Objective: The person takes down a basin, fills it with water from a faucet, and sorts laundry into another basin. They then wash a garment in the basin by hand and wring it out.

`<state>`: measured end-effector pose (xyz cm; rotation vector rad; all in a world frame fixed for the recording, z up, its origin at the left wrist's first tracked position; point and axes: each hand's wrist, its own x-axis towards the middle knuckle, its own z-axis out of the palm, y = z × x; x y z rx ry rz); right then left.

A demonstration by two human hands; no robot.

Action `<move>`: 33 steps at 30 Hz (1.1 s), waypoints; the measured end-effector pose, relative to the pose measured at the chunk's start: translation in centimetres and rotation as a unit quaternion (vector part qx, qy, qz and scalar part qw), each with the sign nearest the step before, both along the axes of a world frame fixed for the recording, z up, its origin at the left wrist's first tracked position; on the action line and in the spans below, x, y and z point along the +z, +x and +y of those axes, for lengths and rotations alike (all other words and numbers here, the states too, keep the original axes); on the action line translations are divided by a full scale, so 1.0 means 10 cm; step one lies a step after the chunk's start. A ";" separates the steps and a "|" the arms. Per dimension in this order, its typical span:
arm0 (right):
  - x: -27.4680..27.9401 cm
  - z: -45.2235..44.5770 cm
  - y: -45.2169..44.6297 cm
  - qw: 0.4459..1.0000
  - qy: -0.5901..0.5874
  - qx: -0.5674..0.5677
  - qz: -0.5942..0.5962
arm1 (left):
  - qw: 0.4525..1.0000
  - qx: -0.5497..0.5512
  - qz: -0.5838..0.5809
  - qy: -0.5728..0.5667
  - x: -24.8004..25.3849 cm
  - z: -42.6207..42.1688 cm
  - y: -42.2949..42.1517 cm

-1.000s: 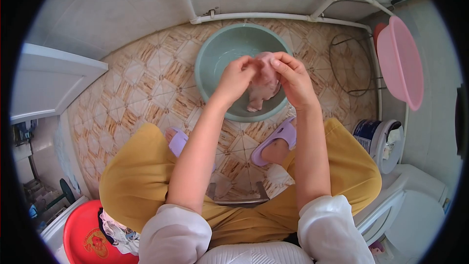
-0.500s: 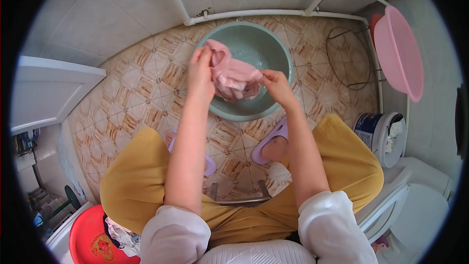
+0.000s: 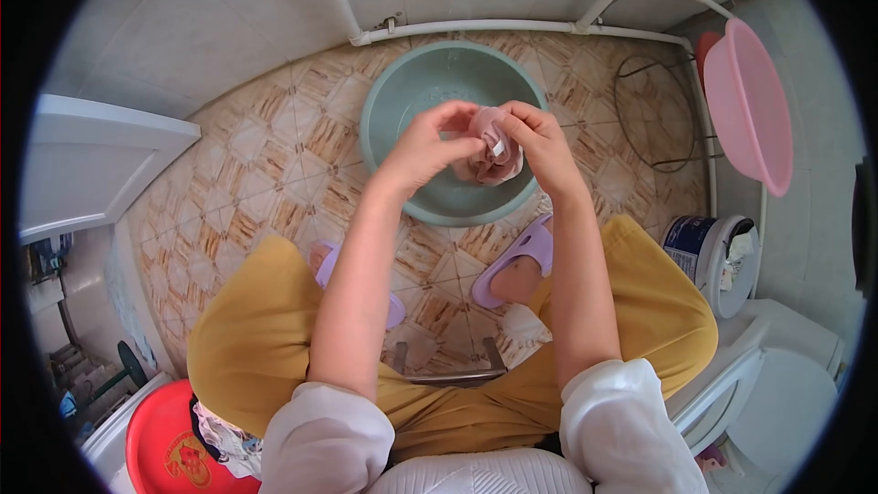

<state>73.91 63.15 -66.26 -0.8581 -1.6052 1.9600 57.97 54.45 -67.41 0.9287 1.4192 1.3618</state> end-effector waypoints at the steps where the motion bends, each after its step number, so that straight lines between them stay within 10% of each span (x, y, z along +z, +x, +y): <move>1: -0.02 0.00 0.00 1.000 0.000 0.001 -0.001 | 0.998 -0.060 0.023 0.004 0.02 0.01 0.03; 6: -0.28 0.00 0.01 0.970 0.217 -0.087 -0.074 | 0.994 -0.009 0.110 -0.013 -0.02 0.03 0.13; 8: -0.37 -0.01 0.05 0.985 0.136 -0.098 -0.050 | 0.988 0.018 0.152 -0.012 0.02 0.03 0.15; 14: -0.77 -0.18 0.03 0.990 0.017 -0.141 -0.018 | 0.995 0.053 0.068 0.039 0.09 0.05 0.09; 20: -0.90 -0.11 0.07 0.936 0.190 -0.104 -0.277 | 0.988 0.128 -0.086 0.028 -0.32 -0.02 -0.12; 23: -0.96 -0.02 0.08 0.968 0.166 -0.169 -0.078 | 0.928 0.158 0.291 -0.169 -0.47 -0.14 -0.24; 27: -0.52 -0.15 -0.12 0.980 0.074 -0.184 0.020 | 0.860 0.114 0.456 -0.197 -0.37 -0.18 -0.07; 29: -0.46 -0.32 -0.28 0.973 0.176 -0.141 -0.051 | 0.983 0.036 0.005 -0.181 -0.46 -0.09 -0.02; 33: -0.34 -0.72 -0.50 0.884 0.449 -0.108 -0.076 | 0.958 0.074 -0.235 -0.148 -0.52 -0.15 -0.11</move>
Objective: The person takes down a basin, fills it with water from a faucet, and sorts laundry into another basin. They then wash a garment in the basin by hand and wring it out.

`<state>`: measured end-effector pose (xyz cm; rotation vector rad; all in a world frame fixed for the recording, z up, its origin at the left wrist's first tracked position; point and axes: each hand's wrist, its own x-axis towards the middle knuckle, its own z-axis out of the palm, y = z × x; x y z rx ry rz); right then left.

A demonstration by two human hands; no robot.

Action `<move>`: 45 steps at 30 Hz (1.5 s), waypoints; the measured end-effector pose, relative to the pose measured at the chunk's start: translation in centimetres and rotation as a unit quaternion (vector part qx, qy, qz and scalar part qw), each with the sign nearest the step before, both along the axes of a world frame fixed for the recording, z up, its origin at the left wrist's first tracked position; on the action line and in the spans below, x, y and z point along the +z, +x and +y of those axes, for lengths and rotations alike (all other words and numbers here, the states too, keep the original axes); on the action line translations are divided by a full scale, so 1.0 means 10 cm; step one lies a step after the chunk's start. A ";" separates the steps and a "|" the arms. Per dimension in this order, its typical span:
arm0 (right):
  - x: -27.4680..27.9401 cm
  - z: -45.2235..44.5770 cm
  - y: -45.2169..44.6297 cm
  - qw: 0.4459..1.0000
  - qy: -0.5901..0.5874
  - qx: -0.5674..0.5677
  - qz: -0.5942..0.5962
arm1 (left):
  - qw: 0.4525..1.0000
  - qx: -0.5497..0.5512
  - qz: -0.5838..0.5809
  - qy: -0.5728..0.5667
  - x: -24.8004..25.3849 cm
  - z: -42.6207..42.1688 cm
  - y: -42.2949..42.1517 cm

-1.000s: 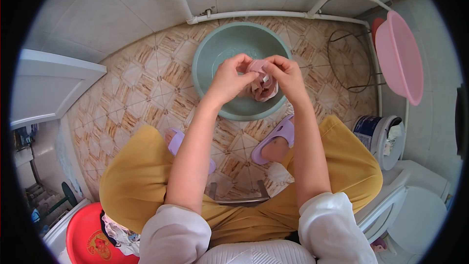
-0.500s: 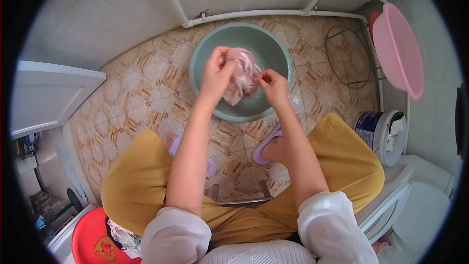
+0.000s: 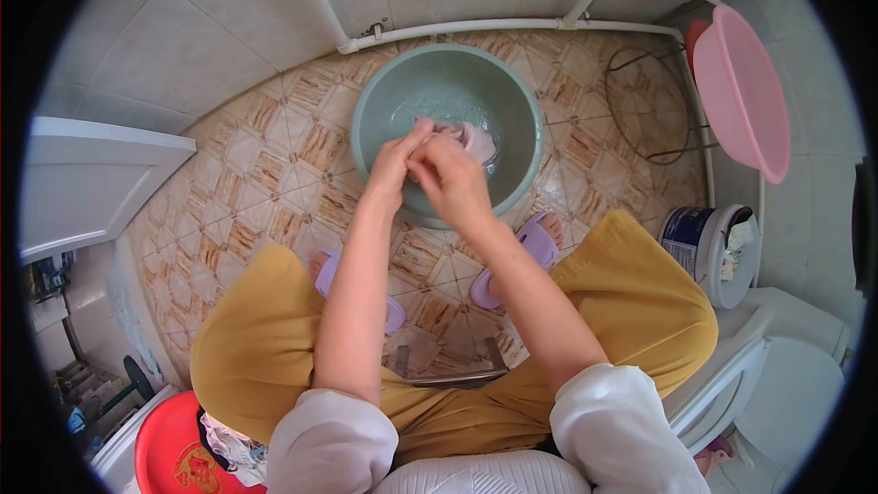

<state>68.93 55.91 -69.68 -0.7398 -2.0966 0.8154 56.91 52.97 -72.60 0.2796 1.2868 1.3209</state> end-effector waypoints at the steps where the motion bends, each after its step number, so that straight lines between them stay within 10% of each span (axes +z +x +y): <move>1: -0.02 -0.07 -0.01 0.998 -0.052 0.021 -0.003 | 1.000 0.001 0.000 0.001 -0.02 -0.01 -0.05; 7: -0.44 0.09 0.13 0.943 -0.311 0.065 -0.100 | 0.991 0.068 0.041 0.110 0.05 -0.02 -0.18; 12: -0.37 0.31 0.18 0.851 -0.449 -0.056 0.267 | 0.989 0.053 -0.056 0.127 0.34 -0.02 -0.17; 16: -0.35 0.29 0.16 0.773 -0.559 0.099 0.284 | 0.980 -0.013 -0.124 0.155 0.40 -0.01 -0.03; 22: -0.77 0.36 0.17 0.711 -0.682 -0.069 0.158 | 0.983 -0.068 -0.098 0.137 0.47 -0.02 0.14; 26: -0.50 0.61 0.49 0.819 -0.574 0.000 0.031 | 0.991 0.050 0.082 0.091 0.19 0.01 -0.08; 30: 0.14 0.82 0.60 0.890 -0.451 -0.035 0.052 | 0.979 0.177 0.024 0.099 0.08 -0.03 -0.29; 32: 0.35 0.88 0.63 0.941 -0.232 -0.230 -0.085 | 0.982 0.157 0.050 0.094 0.04 -0.02 -0.24; 35: 0.35 0.84 0.56 0.968 -0.096 -0.220 -0.072 | 0.993 0.063 0.065 0.073 0.26 0.01 -0.09; 38: 0.20 0.67 0.38 0.954 -0.291 0.065 0.012 | 0.997 -0.042 0.046 0.053 0.57 0.03 0.06; 45: 0.22 0.53 0.30 0.949 -0.301 -0.024 -0.096 | 0.995 -0.053 0.050 0.063 0.38 0.02 0.00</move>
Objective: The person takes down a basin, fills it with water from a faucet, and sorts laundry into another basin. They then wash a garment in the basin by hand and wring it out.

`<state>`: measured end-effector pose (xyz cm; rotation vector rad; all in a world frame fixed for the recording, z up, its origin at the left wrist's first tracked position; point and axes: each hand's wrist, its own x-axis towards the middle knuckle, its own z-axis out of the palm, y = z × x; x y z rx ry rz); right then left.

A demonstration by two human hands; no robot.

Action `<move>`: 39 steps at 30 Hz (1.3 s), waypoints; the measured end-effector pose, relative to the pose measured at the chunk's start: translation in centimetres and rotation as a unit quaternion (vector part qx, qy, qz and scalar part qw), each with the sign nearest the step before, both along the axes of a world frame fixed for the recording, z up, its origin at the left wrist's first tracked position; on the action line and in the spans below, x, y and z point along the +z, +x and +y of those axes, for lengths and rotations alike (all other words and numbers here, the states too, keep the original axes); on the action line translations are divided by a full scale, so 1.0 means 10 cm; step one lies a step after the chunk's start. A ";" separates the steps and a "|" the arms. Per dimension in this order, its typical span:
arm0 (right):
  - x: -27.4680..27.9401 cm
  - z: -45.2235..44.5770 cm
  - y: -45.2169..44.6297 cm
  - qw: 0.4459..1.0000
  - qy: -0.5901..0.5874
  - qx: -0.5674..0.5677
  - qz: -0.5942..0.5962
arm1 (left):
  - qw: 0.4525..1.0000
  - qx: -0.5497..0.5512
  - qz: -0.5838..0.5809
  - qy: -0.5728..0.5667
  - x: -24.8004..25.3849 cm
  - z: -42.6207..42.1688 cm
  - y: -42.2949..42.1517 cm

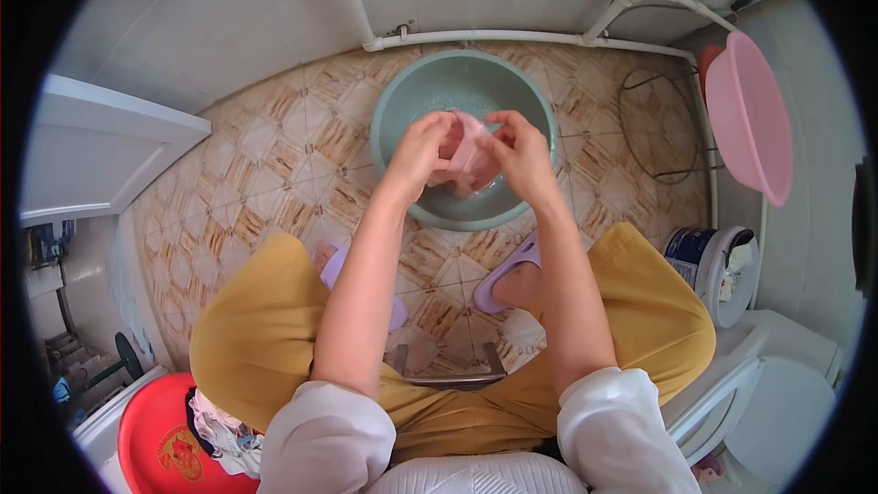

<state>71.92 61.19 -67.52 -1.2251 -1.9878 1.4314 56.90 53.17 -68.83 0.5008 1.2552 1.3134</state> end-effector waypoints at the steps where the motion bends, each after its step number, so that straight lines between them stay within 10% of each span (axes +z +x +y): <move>1: 0.03 0.01 0.01 1.000 0.012 0.004 0.014 | 1.000 0.001 0.000 0.000 -0.12 -0.02 -0.02; 12: 0.78 0.09 0.16 0.987 0.000 0.129 0.098 | 0.887 0.017 0.444 -0.127 -0.48 -0.13 -0.01; 28: 0.91 0.49 0.71 0.992 0.080 0.010 0.101 | 0.887 -0.043 0.460 0.016 1.06 0.04 -0.53; 36: 0.96 0.38 0.32 0.981 -0.016 0.046 0.188 | 0.976 -0.057 0.201 0.060 1.09 0.12 -0.51; 39: 0.48 0.56 0.13 0.972 -0.107 -0.003 0.209 | 0.980 -0.011 0.160 0.115 0.39 0.43 -0.58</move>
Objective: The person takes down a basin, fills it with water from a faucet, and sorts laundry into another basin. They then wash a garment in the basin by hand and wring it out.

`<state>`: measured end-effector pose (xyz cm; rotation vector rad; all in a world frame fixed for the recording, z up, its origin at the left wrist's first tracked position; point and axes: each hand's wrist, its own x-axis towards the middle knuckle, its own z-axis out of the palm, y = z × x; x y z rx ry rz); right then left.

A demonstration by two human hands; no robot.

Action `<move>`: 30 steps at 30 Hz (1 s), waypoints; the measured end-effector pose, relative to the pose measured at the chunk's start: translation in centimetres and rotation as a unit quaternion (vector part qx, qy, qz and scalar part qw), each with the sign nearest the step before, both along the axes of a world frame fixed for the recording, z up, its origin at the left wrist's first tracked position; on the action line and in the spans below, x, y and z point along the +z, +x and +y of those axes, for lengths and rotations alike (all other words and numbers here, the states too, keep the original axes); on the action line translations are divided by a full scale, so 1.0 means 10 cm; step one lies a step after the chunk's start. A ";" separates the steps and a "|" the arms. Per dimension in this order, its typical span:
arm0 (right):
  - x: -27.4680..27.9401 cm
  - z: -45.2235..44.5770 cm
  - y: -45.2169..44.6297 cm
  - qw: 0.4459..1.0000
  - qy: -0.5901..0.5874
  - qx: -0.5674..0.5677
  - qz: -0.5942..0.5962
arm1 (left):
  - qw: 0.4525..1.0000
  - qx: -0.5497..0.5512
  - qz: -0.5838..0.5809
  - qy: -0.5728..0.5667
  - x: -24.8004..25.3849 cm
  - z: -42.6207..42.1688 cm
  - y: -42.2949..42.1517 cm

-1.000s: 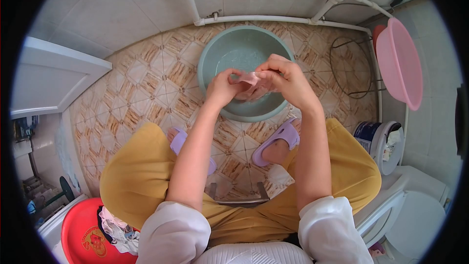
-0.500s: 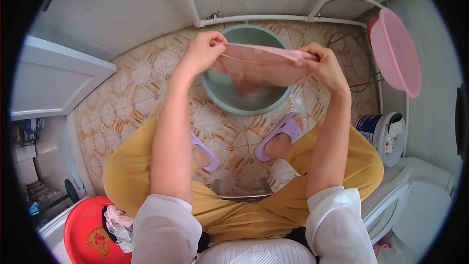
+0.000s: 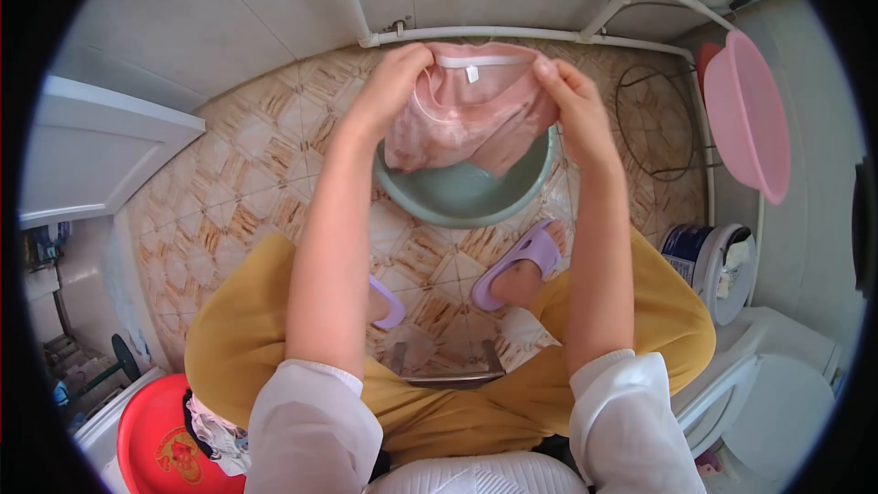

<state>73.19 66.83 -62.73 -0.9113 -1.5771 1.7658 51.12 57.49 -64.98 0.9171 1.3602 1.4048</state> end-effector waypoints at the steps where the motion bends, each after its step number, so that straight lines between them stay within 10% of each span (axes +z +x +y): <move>1: -0.26 0.07 -0.05 1.000 -0.001 0.002 -0.003 | 1.000 0.002 -0.003 -0.001 -0.21 0.03 0.03; 7: -1.88 0.23 -0.19 0.952 -0.060 -0.186 -0.235 | 0.921 0.135 0.318 -0.183 -1.31 -0.07 0.40; 12: -2.16 -0.11 -0.29 0.884 0.230 -0.053 -0.404 | 0.770 0.141 0.584 -0.215 -1.52 -0.49 0.60; 19: -2.48 -0.55 -0.53 0.697 0.390 0.198 -0.568 | 0.748 0.099 0.616 -0.226 -1.63 -0.70 0.61; 30: -2.48 0.07 -0.70 0.752 0.380 0.052 -0.536 | 0.770 0.113 0.581 -0.237 -1.63 -0.65 0.61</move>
